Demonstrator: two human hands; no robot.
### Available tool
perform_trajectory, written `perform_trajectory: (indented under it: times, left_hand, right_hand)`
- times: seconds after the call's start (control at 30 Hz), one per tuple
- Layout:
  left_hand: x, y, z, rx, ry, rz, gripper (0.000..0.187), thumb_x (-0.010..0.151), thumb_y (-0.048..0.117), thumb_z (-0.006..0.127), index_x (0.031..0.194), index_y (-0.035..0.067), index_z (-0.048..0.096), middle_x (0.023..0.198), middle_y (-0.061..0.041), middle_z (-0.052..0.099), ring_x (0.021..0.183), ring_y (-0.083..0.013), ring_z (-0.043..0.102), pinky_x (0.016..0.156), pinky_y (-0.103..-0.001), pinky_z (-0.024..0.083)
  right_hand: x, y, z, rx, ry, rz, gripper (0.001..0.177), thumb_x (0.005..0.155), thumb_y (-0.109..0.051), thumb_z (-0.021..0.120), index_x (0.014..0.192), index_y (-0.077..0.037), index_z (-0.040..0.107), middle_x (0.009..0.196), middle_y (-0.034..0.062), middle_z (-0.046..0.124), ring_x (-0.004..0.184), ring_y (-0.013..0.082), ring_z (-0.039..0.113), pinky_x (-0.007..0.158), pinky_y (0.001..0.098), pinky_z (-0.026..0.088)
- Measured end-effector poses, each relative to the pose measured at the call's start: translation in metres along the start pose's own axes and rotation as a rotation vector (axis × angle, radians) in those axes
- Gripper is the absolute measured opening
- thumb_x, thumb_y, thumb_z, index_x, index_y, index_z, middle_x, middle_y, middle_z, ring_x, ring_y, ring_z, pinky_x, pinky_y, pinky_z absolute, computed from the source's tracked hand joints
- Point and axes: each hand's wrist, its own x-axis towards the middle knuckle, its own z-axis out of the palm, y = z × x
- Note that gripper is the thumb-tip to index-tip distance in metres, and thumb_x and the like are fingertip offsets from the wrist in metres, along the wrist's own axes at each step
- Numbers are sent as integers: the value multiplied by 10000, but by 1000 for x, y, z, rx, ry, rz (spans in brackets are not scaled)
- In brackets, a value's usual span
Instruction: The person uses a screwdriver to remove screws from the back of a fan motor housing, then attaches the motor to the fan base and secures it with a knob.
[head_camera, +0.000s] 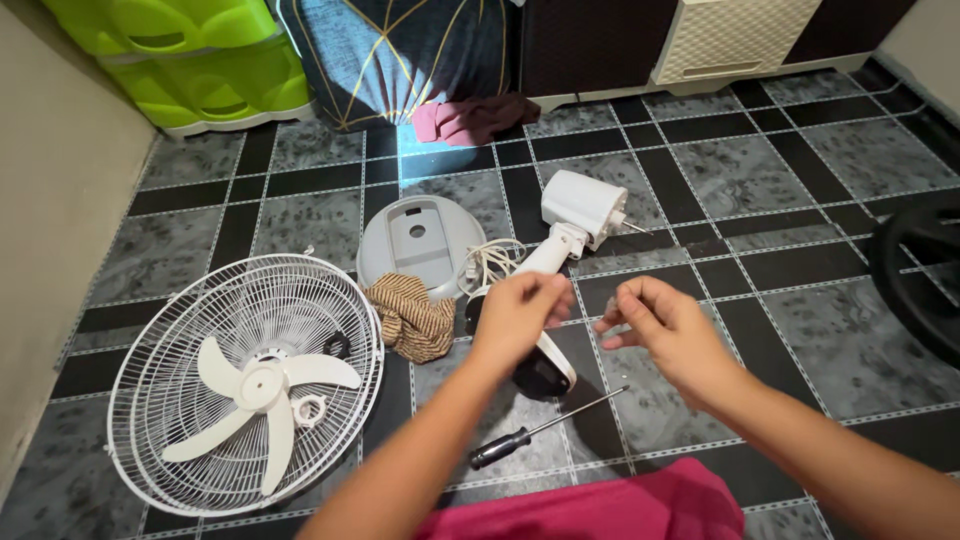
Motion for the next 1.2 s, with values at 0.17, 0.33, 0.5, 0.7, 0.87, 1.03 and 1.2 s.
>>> perform_trajectory:
  times: [0.17, 0.33, 0.5, 0.7, 0.87, 1.03, 1.2]
  left_hand:
    - [111, -84, -14, 951, 84, 144, 412, 805, 264, 803, 1086, -29, 732, 999, -225, 733, 975, -370, 712, 880, -431, 545]
    - [167, -137, -5, 1194, 29, -235, 457, 802, 203, 737, 1235, 66, 690, 1301, -181, 640, 1226, -357, 630, 1005, -452, 526]
    - [181, -164, 13, 1324, 181, -364, 648, 889, 262, 727, 1448, 40, 483, 1406, -139, 581, 1276, -381, 582, 1011, -571, 476]
    - [159, -164, 2, 1328, 183, -284, 702, 771, 222, 825, 1377, 98, 492, 1351, -117, 592, 1233, -345, 601, 965, -538, 507]
    - [138, -147, -5, 1242, 146, -248, 689, 676, 196, 877, 1281, 105, 559, 1238, -138, 654, 1135, -356, 666, 947, -478, 543]
    - [117, -131, -1, 1169, 95, -286, 716, 602, 239, 921, 1244, 168, 612, 1177, -119, 699, 1103, -331, 688, 933, -460, 552]
    - [101, -114, -7, 979, -21, -146, 716, 554, 241, 887, 1235, 202, 671, 1111, -135, 751, 1047, -328, 714, 909, -443, 554]
  right_hand:
    - [15, 46, -9, 124, 48, 110, 148, 987, -132, 572, 1050, 0, 549, 1009, 145, 737, 936, 228, 747, 763, 382, 610]
    - [17, 67, -18, 229, 125, 266, 178, 962, -96, 601, 1131, -52, 567, 982, 169, 716, 875, 229, 699, 782, 379, 590]
    - [14, 71, -40, 377, 168, 295, 289, 1010, -168, 564, 1204, 27, 653, 968, 74, 659, 872, 179, 644, 826, 341, 558]
    - [5, 72, -60, 405, 205, 319, 317, 963, -128, 600, 1217, 53, 657, 1022, 90, 699, 927, 171, 673, 890, 329, 558]
    - [0, 85, -74, 409, 211, 313, 327, 958, -123, 624, 1227, 54, 681, 1041, 94, 704, 930, 171, 667, 885, 327, 559]
    - [0, 98, -83, 430, 239, 329, 333, 979, -157, 621, 1223, 58, 690, 1029, 87, 694, 922, 175, 655, 882, 335, 559]
    - [12, 118, -96, 400, 316, 318, 265, 966, -164, 621, 1149, 27, 648, 1042, 104, 714, 951, 203, 676, 881, 361, 558]
